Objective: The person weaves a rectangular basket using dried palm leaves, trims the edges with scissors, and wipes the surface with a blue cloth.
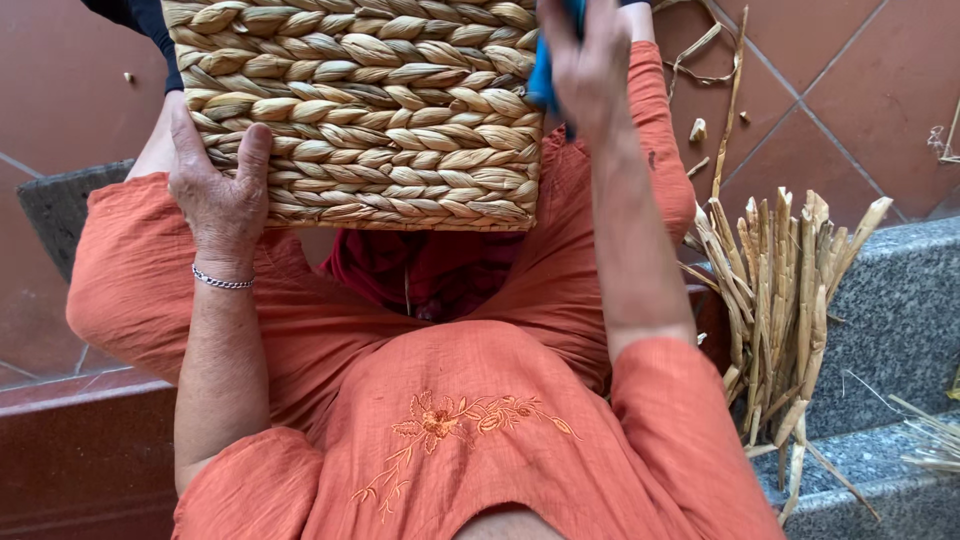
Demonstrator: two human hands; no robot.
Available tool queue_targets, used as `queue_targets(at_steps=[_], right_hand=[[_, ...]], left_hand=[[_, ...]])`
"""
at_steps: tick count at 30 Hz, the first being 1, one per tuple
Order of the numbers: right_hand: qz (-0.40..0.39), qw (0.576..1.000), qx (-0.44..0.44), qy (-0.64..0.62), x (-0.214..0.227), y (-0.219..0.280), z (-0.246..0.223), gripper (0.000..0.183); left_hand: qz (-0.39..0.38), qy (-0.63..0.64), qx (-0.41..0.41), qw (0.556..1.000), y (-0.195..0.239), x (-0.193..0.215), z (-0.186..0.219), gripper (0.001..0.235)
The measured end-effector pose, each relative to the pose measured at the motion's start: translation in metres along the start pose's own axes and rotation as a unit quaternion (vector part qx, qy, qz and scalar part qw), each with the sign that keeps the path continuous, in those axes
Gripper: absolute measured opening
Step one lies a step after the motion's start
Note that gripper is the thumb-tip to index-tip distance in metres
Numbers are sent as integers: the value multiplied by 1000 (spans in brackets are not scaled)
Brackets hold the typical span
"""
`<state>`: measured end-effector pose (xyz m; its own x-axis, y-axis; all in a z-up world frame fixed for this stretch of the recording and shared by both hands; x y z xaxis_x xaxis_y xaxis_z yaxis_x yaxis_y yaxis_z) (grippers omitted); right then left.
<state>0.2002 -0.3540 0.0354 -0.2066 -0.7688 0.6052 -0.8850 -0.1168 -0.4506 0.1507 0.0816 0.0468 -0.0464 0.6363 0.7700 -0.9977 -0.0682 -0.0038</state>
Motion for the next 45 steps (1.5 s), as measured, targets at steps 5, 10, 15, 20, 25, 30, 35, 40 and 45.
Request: queue_targets(at_steps=[5, 10, 15, 20, 25, 30, 35, 40, 45], right_hand=[[-7, 982, -158, -101, 17, 119, -101, 53], [-1, 982, -151, -114, 16, 128, -113, 54], [25, 994, -62, -91, -2, 22, -20, 36], [-46, 989, 3, 138, -7, 2, 5, 20], [-6, 998, -43, -52, 13, 53, -69, 48], [-44, 985, -150, -77, 24, 131, -162, 57], [-18, 974, -171, -150, 14, 121, -126, 61], [-6, 999, -46, -1, -8, 24, -21, 48], [-47, 972, -221, 66, -23, -23, 46, 22]], left_hand=[[15, -19, 5, 1000, 1, -1, -6, 84], [26, -53, -21, 998, 1, -2, -4, 83], [11, -24, 8, 1000, 1, -3, -10, 90], [28, -46, -24, 998, 1, -3, -12, 85], [29, -42, -21, 998, 1, -5, -11, 82], [20, -5, 6, 1000, 2, -5, -6, 79], [42, -11, -37, 998, 4, 2, 4, 71], [37, 24, -47, 998, 0, 3, 5, 69], [46, 3, -33, 998, -2, 2, 4, 62]])
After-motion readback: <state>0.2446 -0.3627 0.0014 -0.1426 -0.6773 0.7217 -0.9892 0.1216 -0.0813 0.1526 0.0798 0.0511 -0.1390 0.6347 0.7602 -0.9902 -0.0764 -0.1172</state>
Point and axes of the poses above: each hand's wrist, its own y-axis away from the middle knuckle, its own x-axis out of the back of the hand, z = x × y, the point moved 7 cm from there along -y, towards the middle knuckle, and after that the axes turned 7 degrees about x, right-handed, at the moved point
